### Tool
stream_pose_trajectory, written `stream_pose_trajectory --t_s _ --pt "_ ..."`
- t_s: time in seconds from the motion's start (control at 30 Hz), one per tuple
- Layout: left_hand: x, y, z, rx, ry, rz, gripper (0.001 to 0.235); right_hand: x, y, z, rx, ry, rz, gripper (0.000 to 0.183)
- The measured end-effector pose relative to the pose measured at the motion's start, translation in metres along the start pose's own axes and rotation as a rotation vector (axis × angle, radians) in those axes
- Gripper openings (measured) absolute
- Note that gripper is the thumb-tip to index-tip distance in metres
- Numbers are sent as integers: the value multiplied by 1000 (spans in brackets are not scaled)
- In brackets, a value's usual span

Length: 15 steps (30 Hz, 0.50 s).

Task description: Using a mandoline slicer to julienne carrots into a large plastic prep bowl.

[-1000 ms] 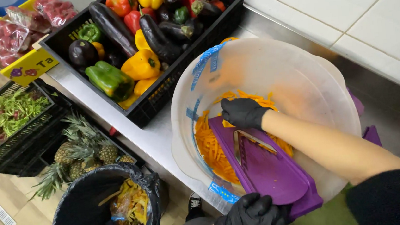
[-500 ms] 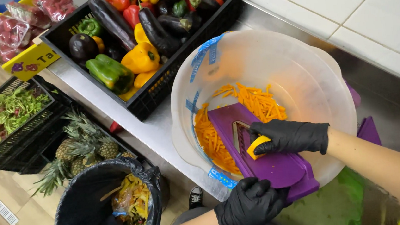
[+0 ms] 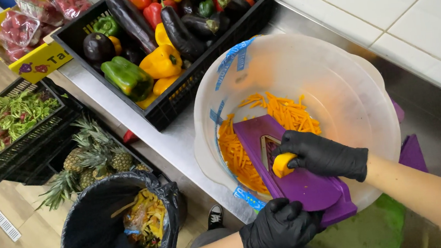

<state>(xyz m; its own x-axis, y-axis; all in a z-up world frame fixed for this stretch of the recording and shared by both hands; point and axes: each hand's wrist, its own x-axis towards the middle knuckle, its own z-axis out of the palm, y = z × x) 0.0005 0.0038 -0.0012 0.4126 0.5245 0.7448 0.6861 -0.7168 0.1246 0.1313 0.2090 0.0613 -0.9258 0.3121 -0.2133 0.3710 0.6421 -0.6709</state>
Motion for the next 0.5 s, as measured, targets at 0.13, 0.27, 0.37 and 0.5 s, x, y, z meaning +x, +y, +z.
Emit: stream_pose_trajectory --t_s 0.13,0.27,0.37,0.5 --pt "2 -1 -5 -8 -36 10 26 10 10 9 -106 42 35 37" --pt "7 0 -10 -29 -93 11 34 31 42 21 -157 95 -32 32" --pt "0 0 2 7 -13 25 23 52 50 21 -181 120 -56 32" --pt "-3 0 5 -28 -60 23 15 82 77 26 -231 60 -13 19"
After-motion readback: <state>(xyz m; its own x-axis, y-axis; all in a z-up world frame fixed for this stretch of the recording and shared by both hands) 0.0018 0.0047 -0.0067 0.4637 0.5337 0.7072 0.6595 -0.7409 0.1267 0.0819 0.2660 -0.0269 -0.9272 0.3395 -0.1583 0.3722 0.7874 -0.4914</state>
